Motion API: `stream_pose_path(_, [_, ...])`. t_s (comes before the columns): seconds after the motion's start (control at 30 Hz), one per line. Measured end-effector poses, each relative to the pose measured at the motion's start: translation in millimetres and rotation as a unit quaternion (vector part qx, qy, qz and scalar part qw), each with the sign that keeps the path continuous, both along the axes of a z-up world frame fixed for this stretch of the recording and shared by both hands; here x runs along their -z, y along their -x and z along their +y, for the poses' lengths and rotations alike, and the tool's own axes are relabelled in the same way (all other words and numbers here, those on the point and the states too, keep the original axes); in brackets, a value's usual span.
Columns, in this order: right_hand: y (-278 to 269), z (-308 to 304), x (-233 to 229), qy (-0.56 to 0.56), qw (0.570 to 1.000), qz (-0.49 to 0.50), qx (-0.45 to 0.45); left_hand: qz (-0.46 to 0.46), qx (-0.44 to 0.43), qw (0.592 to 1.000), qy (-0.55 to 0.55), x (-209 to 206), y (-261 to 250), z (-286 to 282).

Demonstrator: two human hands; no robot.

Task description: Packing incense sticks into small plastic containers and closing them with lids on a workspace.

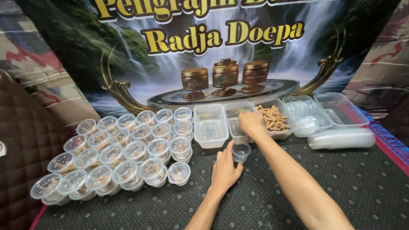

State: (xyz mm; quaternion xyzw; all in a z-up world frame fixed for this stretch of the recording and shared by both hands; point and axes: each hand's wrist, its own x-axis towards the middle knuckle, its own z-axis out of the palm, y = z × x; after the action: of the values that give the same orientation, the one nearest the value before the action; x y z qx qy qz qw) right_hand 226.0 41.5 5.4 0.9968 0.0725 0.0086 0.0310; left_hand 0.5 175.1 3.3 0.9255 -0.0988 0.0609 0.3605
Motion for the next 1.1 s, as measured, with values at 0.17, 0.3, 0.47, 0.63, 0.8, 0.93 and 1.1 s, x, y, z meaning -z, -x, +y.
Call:
stream_pose_path(0.17, [76.2,-9.5,-68.2,-0.185,0.978,-0.075,-0.063,0.015,-0.002,1.0,0.013,-3.5,2.0,0.7])
stream_pose_path(0.3, [115.9,-28.8,-59.1,-0.313,0.921,-0.161,-0.165,0.049,0.001,0.999,0.011,-6.6,1.8,0.9])
stream_pose_path(0.47, [168.9,-24.0,-64.3,-0.327,0.92,-0.085,-0.2,0.062,0.009,0.998,0.013,-7.3,0.4,1.7])
stream_pose_path(0.63, [167.7,-22.1,-39.8,-0.226,0.95,-0.009,-0.217,0.082,0.023,0.996,0.032,-17.6,4.1,3.2])
stream_pose_path(0.8, [173.6,-15.2,-50.1,-0.199,0.961,0.061,-0.182,0.099,0.028,0.993,0.051,-18.4,3.4,5.6])
stream_pose_path(0.93, [171.8,-13.7,-44.5,-0.189,0.965,0.059,-0.172,0.097,0.025,0.993,0.06,-15.0,1.7,5.8])
stream_pose_path(1.1, [169.9,-13.4,-39.8,-0.187,0.965,0.059,-0.171,0.105,0.025,0.993,0.054,-16.2,2.9,6.1])
